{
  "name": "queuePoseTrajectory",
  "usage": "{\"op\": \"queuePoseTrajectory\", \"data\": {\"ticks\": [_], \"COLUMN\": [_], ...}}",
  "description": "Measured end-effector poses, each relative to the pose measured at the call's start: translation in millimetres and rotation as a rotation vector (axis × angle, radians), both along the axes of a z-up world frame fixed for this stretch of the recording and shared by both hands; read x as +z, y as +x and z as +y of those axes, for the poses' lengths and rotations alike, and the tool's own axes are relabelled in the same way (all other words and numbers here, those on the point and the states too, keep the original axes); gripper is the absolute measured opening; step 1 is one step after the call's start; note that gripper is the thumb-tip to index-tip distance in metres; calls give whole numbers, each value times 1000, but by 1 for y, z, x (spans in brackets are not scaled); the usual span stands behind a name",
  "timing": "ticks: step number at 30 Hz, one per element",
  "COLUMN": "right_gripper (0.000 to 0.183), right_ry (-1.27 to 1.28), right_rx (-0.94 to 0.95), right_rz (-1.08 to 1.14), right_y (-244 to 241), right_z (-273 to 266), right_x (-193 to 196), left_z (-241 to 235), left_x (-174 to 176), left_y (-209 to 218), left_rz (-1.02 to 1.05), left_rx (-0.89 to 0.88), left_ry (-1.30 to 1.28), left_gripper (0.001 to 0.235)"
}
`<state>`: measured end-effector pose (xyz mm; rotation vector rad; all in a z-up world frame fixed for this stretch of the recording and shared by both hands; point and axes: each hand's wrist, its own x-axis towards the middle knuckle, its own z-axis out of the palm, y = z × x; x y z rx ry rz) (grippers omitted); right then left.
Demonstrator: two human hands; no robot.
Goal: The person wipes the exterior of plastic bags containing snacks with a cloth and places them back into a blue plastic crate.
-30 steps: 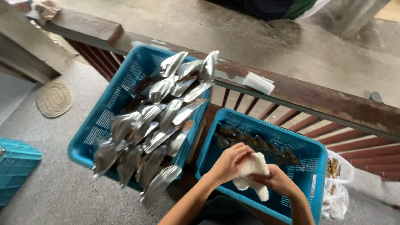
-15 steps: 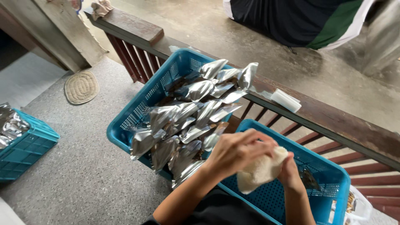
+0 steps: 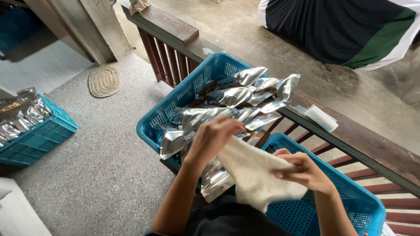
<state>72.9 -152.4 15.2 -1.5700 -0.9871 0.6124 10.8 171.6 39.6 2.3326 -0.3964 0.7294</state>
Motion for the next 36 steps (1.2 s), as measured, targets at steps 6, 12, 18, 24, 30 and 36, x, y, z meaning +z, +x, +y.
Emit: {"op": "queuePoseTrajectory", "data": {"ticks": [6,12,18,24,30,36], "right_gripper": [40,46,40,48,65,48], "right_ry": [295,715,844,762,702,472], "right_rx": [-301,-180,-212,-435,-545,-872], "right_rz": [522,1134,1085,710,210,9], "right_y": [2,-23,-33,-40,-77,-98], "right_z": [3,24,20,-17,-44,-46], "right_x": [-45,-26,-24,-30,-8,0], "left_z": [46,57,46,18,-53,-115], "left_x": [-32,-68,-35,8,50,33], "left_y": [-16,-14,-19,-27,-41,-36], "left_rz": [550,327,-110,-548,-539,-420], "left_rx": [708,829,748,382,-129,-417], "left_ry": [183,16,-38,47,3,-143], "left_gripper": [50,18,11,12,16,29]}}
